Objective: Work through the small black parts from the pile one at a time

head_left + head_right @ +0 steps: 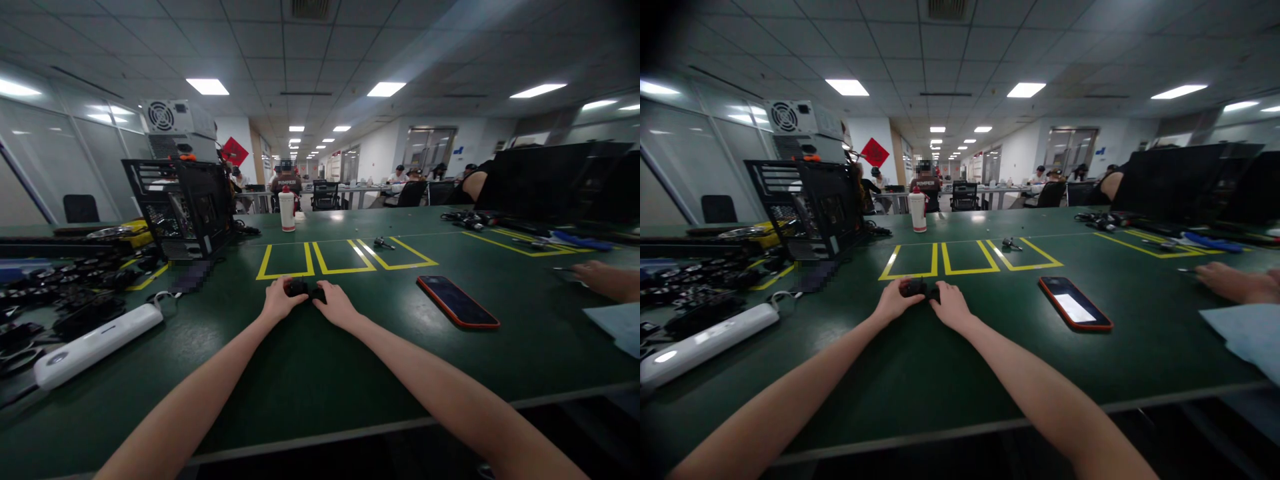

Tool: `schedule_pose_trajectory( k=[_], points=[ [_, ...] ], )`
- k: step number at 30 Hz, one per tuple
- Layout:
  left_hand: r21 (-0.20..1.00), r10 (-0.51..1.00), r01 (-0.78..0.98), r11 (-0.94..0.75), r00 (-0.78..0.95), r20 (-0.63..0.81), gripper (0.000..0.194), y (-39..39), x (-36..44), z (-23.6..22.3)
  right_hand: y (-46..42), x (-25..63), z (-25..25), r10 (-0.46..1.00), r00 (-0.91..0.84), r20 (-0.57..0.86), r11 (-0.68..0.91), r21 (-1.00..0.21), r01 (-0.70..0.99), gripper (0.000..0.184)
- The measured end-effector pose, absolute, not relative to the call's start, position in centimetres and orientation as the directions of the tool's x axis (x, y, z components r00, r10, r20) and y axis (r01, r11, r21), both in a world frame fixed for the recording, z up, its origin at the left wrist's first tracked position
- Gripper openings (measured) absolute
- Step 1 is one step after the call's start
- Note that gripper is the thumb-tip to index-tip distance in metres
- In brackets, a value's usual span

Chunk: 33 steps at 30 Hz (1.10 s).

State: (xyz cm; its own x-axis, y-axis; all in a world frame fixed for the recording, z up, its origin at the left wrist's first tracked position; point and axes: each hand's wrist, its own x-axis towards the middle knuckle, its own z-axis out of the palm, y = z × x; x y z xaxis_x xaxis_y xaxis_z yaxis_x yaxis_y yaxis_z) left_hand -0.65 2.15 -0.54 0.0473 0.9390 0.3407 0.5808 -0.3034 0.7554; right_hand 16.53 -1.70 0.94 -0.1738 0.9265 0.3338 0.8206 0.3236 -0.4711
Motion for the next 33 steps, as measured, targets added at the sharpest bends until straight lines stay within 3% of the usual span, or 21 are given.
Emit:
schedule_pose_trajectory(
  k=[9,17,22,24,29,33],
  points=[
    [0.647,0.887,0.609,-0.46,0.281,0.366,0.066,2.1,-0.5,0.3,-1.9,16.8,1.5,0.938,-0.116,0.325,0.28,-0.519,0.807,0.035],
    [0.706,0.861,0.544,-0.454,0.472,0.19,0.068,-0.3,-0.2,1.8,-3.5,17.4,2.6,0.952,-0.081,0.295,0.226,-0.499,0.837,0.031],
    [0.713,0.873,0.566,-0.414,0.468,0.136,0.064,-4.9,-0.8,2.3,-7.1,18.1,3.5,0.982,-0.182,0.04,0.143,-0.789,0.597,0.032],
    [0.705,0.879,0.582,-0.404,0.46,0.124,0.062,-7.5,-1.1,2.5,-9.7,17.8,3.7,0.962,-0.271,0.046,0.174,-0.864,0.472,0.029],
    [0.724,0.87,0.555,-0.409,0.477,0.126,0.06,-14.4,-1.8,2.4,-16.2,16.3,3.7,0.94,-0.34,0.04,0.121,-0.967,0.222,0.023],
    [0.717,0.875,0.576,-0.392,0.475,0.096,0.067,-18.4,-3.0,0.9,-19.5,14.8,2.1,0.906,-0.415,0.086,0.203,-0.948,0.245,0.035]
  ],
)
